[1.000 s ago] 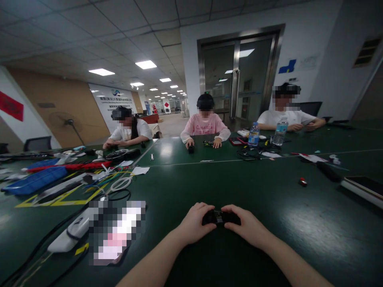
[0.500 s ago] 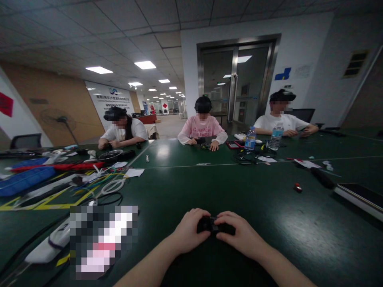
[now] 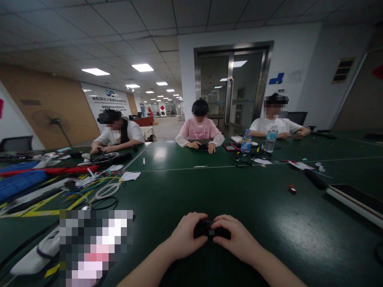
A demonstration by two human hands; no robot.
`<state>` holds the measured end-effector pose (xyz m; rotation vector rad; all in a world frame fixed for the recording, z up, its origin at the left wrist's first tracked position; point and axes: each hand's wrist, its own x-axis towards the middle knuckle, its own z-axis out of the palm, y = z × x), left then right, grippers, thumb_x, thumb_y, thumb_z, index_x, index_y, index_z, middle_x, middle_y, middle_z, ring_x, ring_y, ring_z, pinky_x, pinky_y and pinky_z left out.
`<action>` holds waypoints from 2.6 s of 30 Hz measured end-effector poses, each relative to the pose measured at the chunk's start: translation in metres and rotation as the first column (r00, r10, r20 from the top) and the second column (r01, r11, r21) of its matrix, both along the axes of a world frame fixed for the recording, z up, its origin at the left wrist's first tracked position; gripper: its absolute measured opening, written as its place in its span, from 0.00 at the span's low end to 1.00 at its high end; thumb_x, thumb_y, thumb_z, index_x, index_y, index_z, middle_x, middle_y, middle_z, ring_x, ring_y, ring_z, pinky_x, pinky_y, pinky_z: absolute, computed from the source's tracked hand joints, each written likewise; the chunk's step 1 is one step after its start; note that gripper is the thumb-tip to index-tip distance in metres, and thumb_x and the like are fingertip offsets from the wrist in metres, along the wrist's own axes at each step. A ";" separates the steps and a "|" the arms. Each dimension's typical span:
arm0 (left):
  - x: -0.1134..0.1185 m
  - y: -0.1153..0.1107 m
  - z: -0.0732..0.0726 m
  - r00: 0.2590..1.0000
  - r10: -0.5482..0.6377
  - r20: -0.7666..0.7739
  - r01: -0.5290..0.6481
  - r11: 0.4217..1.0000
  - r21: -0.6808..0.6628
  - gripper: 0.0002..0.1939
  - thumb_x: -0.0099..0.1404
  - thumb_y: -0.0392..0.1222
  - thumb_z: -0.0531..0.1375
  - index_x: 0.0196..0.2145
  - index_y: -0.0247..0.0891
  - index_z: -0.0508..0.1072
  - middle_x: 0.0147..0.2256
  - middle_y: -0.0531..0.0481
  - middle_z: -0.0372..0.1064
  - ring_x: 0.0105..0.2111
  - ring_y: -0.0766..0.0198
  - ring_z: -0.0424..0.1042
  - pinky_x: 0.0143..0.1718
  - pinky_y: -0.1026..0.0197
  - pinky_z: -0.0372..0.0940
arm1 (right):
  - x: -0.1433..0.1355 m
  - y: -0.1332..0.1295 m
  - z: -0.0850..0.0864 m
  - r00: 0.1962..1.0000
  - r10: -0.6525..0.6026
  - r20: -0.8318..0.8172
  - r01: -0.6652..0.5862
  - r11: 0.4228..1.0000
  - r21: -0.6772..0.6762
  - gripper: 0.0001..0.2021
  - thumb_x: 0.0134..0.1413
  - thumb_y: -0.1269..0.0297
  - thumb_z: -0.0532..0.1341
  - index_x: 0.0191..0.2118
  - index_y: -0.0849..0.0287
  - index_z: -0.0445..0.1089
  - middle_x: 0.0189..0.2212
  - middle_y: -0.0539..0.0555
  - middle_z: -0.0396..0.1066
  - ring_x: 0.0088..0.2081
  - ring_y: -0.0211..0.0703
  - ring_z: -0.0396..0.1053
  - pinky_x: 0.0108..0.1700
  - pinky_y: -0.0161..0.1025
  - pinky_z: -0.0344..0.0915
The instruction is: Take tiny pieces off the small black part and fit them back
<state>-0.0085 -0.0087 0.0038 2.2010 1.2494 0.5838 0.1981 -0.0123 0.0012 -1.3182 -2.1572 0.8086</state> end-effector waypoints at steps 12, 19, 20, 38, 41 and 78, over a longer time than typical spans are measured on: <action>0.001 0.000 0.002 1.000 -0.001 0.003 0.001 1.000 -0.008 0.20 0.53 0.37 0.61 0.45 0.43 0.64 0.44 0.49 0.66 0.45 0.58 0.64 0.48 0.55 0.59 | -0.003 -0.001 0.002 0.999 -0.020 0.045 0.020 1.000 0.013 0.09 0.46 0.65 0.63 0.37 0.49 0.71 0.43 0.49 0.68 0.47 0.46 0.64 0.50 0.44 0.58; 0.000 -0.001 0.003 1.000 -0.010 -0.011 0.010 1.000 0.001 0.22 0.53 0.37 0.59 0.47 0.42 0.64 0.45 0.47 0.65 0.45 0.57 0.64 0.47 0.55 0.59 | -0.003 -0.001 0.002 0.999 -0.008 0.036 0.007 0.999 0.038 0.09 0.46 0.66 0.63 0.37 0.50 0.70 0.42 0.49 0.69 0.46 0.46 0.65 0.49 0.43 0.60; 0.000 -0.001 0.003 1.000 -0.020 -0.015 0.020 1.000 0.001 0.21 0.54 0.37 0.59 0.47 0.43 0.64 0.45 0.47 0.65 0.45 0.57 0.64 0.47 0.55 0.59 | -0.003 -0.001 0.002 0.999 -0.008 0.035 0.006 0.999 0.031 0.09 0.47 0.66 0.63 0.37 0.50 0.70 0.42 0.49 0.69 0.46 0.46 0.65 0.49 0.43 0.60; -0.003 0.000 0.000 0.999 -0.029 0.030 0.029 1.000 -0.002 0.26 0.53 0.39 0.61 0.50 0.44 0.62 0.47 0.47 0.64 0.47 0.56 0.63 0.50 0.53 0.58 | -0.002 -0.001 0.001 0.998 -0.018 0.058 0.016 0.999 0.038 0.09 0.47 0.65 0.62 0.38 0.48 0.70 0.46 0.49 0.67 0.48 0.47 0.64 0.51 0.44 0.58; -0.003 0.001 -0.001 0.999 -0.034 0.035 0.034 0.999 0.007 0.23 0.53 0.38 0.61 0.48 0.43 0.63 0.46 0.47 0.64 0.47 0.57 0.63 0.49 0.54 0.58 | -0.002 -0.001 0.000 0.999 -0.014 0.052 0.012 0.999 0.032 0.09 0.48 0.65 0.62 0.38 0.49 0.70 0.46 0.49 0.67 0.48 0.46 0.64 0.51 0.44 0.59; -0.004 0.003 0.003 0.996 -0.036 0.078 0.042 0.996 -0.081 0.25 0.55 0.38 0.59 0.51 0.43 0.63 0.49 0.47 0.62 0.49 0.58 0.62 0.52 0.55 0.58 | 0.042 0.010 0.011 0.943 -0.250 -0.220 0.306 0.910 0.281 0.13 0.50 0.59 0.59 0.43 0.53 0.67 0.43 0.55 0.71 0.47 0.50 0.67 0.50 0.51 0.64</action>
